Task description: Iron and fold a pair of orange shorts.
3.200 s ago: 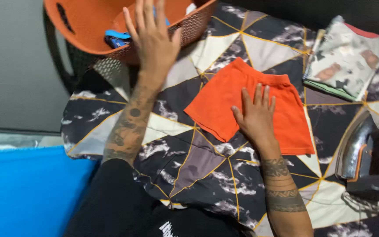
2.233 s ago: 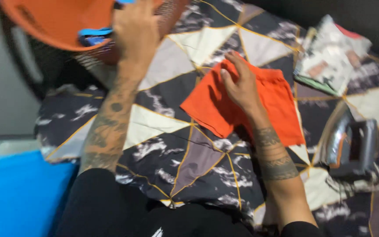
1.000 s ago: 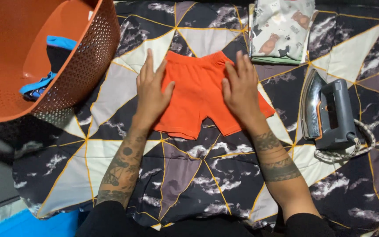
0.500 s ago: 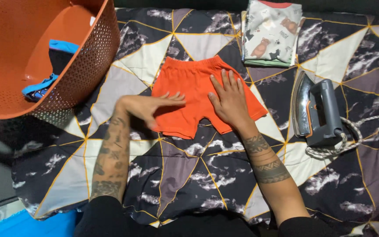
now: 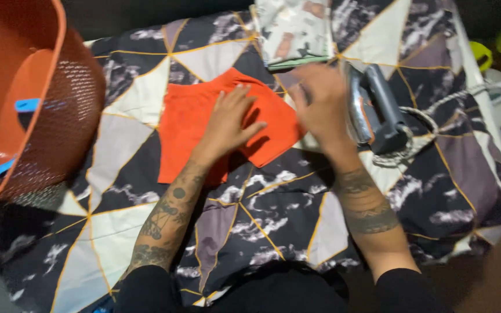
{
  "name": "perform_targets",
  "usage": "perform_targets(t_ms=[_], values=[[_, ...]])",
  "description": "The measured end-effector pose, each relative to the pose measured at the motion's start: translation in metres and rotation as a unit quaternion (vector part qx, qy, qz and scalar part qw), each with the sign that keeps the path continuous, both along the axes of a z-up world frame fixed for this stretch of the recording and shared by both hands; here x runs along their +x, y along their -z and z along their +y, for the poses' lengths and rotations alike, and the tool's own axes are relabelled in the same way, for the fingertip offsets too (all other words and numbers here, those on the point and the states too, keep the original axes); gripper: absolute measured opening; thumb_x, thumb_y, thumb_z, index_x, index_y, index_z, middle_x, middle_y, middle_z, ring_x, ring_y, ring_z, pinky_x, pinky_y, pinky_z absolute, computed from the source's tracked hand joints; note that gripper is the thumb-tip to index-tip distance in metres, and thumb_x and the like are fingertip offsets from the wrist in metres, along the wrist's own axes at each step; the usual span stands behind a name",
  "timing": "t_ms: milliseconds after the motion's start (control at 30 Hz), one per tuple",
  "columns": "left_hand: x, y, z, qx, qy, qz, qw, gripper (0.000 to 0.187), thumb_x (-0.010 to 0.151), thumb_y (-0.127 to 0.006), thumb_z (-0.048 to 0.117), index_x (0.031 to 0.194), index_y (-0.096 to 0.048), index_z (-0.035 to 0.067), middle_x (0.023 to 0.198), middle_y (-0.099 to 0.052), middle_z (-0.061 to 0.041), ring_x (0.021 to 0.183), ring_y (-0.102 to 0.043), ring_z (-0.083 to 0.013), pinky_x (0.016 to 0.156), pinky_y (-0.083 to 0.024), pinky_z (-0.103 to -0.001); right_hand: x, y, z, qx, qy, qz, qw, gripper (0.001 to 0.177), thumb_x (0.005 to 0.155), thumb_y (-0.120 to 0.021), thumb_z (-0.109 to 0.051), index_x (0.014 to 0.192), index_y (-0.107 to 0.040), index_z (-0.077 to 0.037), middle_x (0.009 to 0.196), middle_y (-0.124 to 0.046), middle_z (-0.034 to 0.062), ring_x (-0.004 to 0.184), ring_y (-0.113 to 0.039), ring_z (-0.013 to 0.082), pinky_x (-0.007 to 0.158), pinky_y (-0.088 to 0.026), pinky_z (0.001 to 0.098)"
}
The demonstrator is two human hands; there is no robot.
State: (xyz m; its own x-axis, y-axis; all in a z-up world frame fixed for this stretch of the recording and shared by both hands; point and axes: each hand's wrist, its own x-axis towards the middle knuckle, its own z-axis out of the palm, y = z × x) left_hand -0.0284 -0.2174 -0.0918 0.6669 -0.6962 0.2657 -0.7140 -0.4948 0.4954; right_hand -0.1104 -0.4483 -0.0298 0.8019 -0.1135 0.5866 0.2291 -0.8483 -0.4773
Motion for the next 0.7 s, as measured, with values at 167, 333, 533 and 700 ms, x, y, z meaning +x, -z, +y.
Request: perform_targets(t_ms=[167, 333, 533, 700], values=[[-0.032, 0.029, -0.061, 0.063, 0.069, -0.047, 0.995, 0.089, 0.087, -0.068, 0.061, 0.146, -0.046, -0.003, 0.161, -0.034, -0.023, 0.152, -0.026, -0.0388, 0.120, -0.014, -0.066, -0.035, -0.012, -0.100, -0.191, 0.181, 0.060, 0.963, 0.049, 0.090, -0.080, -0.023, 0.130, -0.062, -0.003, 0.117, -0.068, 0.0226, 0.109, -0.061, 0.0421, 0.090, -0.047, 0.0534], [-0.037, 0.029, -0.061, 0.078, 0.096, -0.032, 0.992, 0.101, 0.093, -0.062, 0.066, 0.153, -0.033, -0.009, 0.164, -0.021, -0.026, 0.154, -0.015, -0.0407, 0.121, -0.008, -0.064, -0.041, 0.031, -0.162, -0.057, 0.102, 0.333, 0.936, 0.054, 0.103, -0.074, -0.028, 0.144, -0.051, -0.001, 0.107, -0.065, 0.0295, 0.094, -0.065, 0.0512, 0.083, -0.050, 0.0540], [0.005, 0.030, -0.010, -0.012, 0.056, 0.085, 0.995, 0.069, 0.100, -0.059, 0.045, 0.151, -0.044, 0.002, 0.167, -0.027, -0.024, 0.158, -0.018, -0.0386, 0.127, -0.015, -0.058, -0.042, -0.030, -0.112, 0.167, -0.016, 0.375, 0.912, 0.074, 0.094, -0.066, -0.015, 0.159, -0.033, -0.010, 0.103, -0.064, 0.0079, 0.065, -0.058, 0.0144, 0.059, -0.049, 0.0307], [0.021, 0.021, 0.043, 0.087, -0.131, -0.037, 0.987, 0.055, 0.102, -0.056, 0.027, 0.148, -0.046, 0.000, 0.160, -0.040, -0.023, 0.152, -0.029, -0.0388, 0.124, -0.014, -0.062, -0.036, -0.054, -0.050, 0.182, -0.199, 0.272, 0.924, 0.064, 0.103, -0.061, -0.011, 0.162, -0.036, -0.012, 0.136, -0.057, 0.0084, 0.087, -0.056, 0.0107, 0.070, -0.050, 0.0284]])
